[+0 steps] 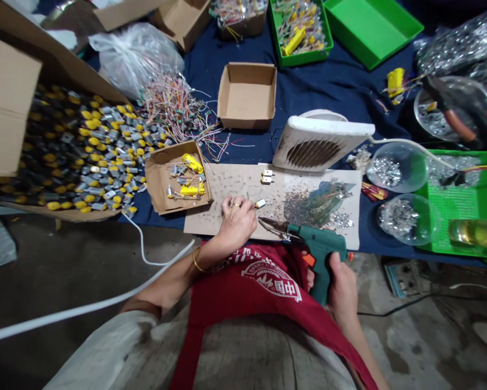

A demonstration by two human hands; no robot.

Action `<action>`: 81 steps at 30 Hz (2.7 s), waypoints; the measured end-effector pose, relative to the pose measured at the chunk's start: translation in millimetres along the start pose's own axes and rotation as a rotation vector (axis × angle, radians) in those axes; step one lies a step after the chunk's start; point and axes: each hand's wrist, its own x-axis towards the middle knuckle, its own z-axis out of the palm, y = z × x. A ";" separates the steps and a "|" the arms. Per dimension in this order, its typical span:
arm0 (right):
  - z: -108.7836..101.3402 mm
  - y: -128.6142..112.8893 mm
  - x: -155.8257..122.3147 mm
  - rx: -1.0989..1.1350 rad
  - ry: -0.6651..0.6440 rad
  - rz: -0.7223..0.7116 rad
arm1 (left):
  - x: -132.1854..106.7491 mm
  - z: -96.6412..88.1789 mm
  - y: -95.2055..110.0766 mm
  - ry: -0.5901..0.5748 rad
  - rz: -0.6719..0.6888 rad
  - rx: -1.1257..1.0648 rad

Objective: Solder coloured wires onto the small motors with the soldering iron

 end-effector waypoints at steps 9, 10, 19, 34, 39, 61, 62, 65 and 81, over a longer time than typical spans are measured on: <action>2.7 -0.8 1.5 -0.021 0.037 0.013 | -0.4 -0.4 -0.4 -0.010 0.007 0.006; 3.9 -2.1 0.9 -0.026 0.042 0.015 | -0.5 -0.5 -0.4 -0.011 0.009 0.005; 2.9 -1.4 -3.8 -0.125 0.022 -0.055 | -0.4 -1.3 -0.6 -0.023 0.013 0.016; 3.7 -0.5 -8.7 -0.182 0.041 -0.041 | -1.4 -0.9 -5.7 -0.016 0.056 0.026; -2.4 -3.6 -12.4 -0.177 0.039 -0.008 | -4.9 -11.0 -13.7 -0.045 0.021 -0.081; 30.4 -70.6 -25.9 -1.190 0.004 -1.172 | 8.6 4.7 -23.2 0.212 -0.081 -0.161; 30.4 -71.2 -25.5 -1.204 -0.008 -1.179 | 8.4 5.4 -23.5 0.217 -0.077 -0.160; 32.3 -73.5 -24.8 -1.216 -0.051 -1.220 | 8.5 5.8 -23.5 0.217 -0.085 -0.166; 40.3 -83.7 -29.9 -1.175 -0.017 -1.218 | 9.5 -1.7 -21.0 0.193 -0.124 -0.245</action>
